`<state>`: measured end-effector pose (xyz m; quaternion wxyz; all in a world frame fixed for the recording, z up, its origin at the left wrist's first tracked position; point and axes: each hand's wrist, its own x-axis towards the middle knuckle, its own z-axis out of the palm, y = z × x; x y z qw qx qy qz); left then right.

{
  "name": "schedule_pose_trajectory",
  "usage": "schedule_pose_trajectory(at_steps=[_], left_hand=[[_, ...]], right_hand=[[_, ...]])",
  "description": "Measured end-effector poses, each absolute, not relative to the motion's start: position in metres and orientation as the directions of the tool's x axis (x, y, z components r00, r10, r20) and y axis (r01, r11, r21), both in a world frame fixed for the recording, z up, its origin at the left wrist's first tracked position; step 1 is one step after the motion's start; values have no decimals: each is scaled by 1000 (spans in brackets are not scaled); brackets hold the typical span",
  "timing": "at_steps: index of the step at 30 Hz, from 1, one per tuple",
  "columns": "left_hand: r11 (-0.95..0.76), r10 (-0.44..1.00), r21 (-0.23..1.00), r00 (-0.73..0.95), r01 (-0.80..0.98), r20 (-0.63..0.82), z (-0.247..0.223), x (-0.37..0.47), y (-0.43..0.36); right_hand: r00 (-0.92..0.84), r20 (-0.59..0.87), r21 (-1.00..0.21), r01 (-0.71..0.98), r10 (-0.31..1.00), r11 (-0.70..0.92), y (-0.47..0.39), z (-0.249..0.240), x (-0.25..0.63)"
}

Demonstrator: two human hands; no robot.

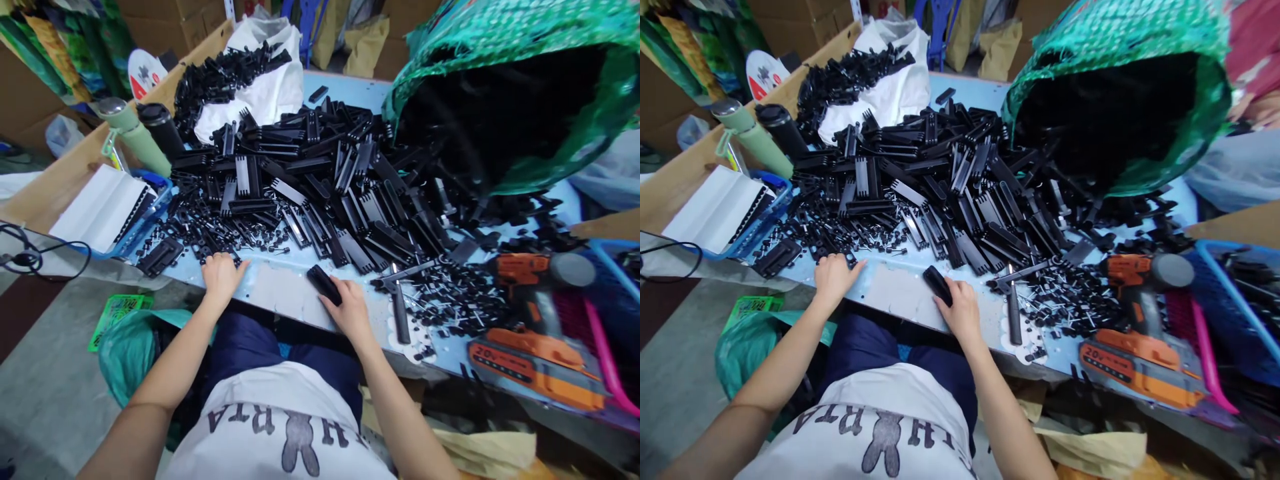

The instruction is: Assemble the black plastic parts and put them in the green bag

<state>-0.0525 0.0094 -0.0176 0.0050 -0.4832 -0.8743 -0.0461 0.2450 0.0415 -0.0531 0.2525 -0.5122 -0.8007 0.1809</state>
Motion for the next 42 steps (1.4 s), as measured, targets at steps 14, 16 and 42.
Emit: schedule_pose_trajectory(at_steps=[14, 16, 42], left_hand=[[-205, 968, 573, 78, 794, 237, -24, 9, 9], [-224, 974, 733, 130, 642, 184, -33, 28, 11], [-434, 778, 738, -199, 517, 596, -8, 82, 10]], right_hand=[[-436, 142, -701, 590, 889, 401, 38, -44, 216], [-352, 41, -884, 423, 935, 198, 44, -39, 219], [-304, 376, -867, 219, 875, 448, 31, -15, 219]])
